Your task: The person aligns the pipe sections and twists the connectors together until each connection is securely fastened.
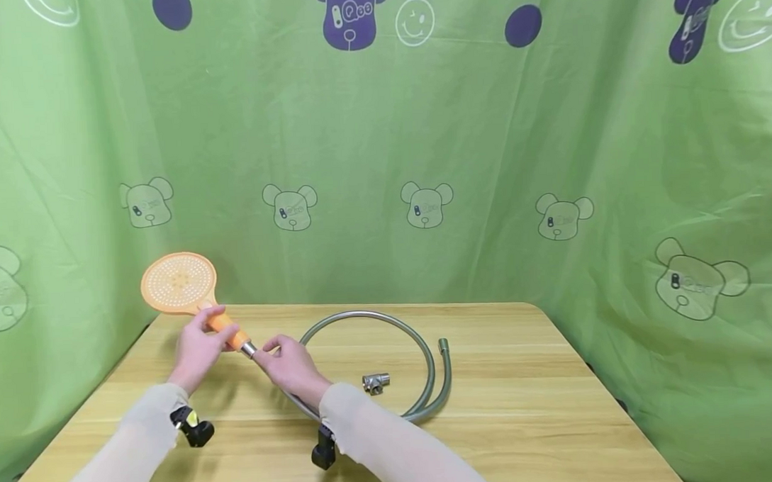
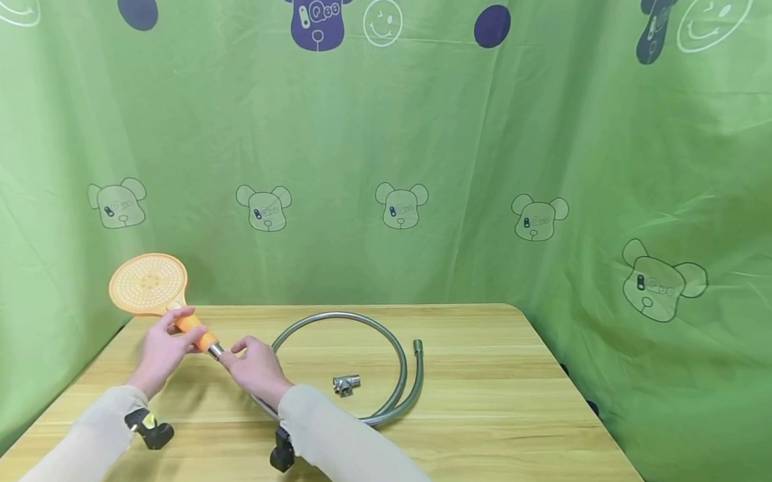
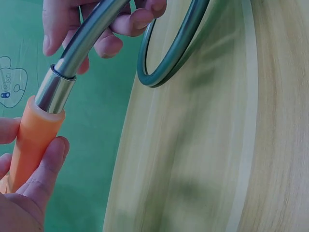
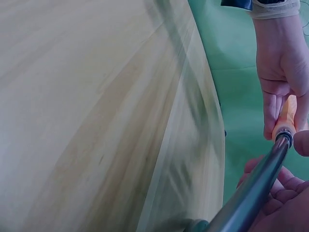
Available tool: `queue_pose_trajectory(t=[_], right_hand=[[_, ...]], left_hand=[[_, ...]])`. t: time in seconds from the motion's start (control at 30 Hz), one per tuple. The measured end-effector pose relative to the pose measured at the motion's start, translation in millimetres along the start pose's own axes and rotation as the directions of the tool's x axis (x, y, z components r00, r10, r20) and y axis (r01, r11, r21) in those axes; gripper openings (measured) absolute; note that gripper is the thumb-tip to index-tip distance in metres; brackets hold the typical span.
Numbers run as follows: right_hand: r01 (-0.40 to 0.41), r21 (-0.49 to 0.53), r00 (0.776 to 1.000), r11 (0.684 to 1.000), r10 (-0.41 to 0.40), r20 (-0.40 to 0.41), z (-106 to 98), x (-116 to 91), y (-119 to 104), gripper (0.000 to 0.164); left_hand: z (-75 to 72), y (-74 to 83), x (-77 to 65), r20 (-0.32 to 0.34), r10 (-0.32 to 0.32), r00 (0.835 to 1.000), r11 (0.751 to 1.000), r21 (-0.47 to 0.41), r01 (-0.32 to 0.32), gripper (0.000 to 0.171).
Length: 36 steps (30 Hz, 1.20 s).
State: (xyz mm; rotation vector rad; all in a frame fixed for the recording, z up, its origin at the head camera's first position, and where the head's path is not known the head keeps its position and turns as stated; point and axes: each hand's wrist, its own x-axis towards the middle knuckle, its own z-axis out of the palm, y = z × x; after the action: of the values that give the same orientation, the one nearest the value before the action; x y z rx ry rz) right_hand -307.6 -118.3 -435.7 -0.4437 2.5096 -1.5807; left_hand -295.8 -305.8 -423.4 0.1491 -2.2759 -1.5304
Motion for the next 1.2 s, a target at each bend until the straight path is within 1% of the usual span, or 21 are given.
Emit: queue_pose_trajectory(t=[0.07,0.23,0.43,0.6,0.8,0.9,1.03,1.2], right_hand=[[-0.004,-0.006,1.0,1.0,0.004,-0.007,-1,0,3,0.023],[0.021,-0.015,1.0,1.0,-0.021,-0.017,-6,0,7,0.022],[0.027,-0.05,1.0,0.998,-0.027,-0.008,-17,0,14,0.024],[0.049,-0.106,0.998,0.993,-0.052,-0.026,-29,-2,17,0.025],[0.059,-0.096,0.998,0.994,-0.059,-0.005,-44,-4,24,0.023],[0.081,-0.14,0.997,0.987,-0.083,-0.008,-52,-4,28,0.023],[0.111,-0.207,0.993,0.972,-0.118,-0.024,-63,-1,34,0.027],[0.126,-0.245,0.99,0.961,-0.139,-0.036,-74,1,41,0.028]], left_hand=[[0.8,-2.0,0.6,0.003,-0.001,1.0,1.0,-0.005,0.001,0.061],[3.4,-3.3,0.7,-0.006,-0.01,1.0,1.0,-0.004,0.01,0.059],[4.4,-5.8,0.6,-0.024,-0.038,0.999,0.999,-0.02,0.037,0.058],[5.0,-9.1,1.0,-0.006,-0.053,0.999,0.998,-0.02,0.053,0.059],[7.8,-12.1,0.1,0.024,-0.077,0.997,0.997,-0.001,0.077,0.058],[9.1,-14.5,0.2,0.032,-0.087,0.996,0.996,0.002,0.087,0.058],[9.7,-17.7,0.5,0.028,-0.102,0.994,0.995,0.004,0.102,0.058],[10.8,-18.7,-1.1,0.028,-0.131,0.991,0.991,0.029,0.13,0.057]])
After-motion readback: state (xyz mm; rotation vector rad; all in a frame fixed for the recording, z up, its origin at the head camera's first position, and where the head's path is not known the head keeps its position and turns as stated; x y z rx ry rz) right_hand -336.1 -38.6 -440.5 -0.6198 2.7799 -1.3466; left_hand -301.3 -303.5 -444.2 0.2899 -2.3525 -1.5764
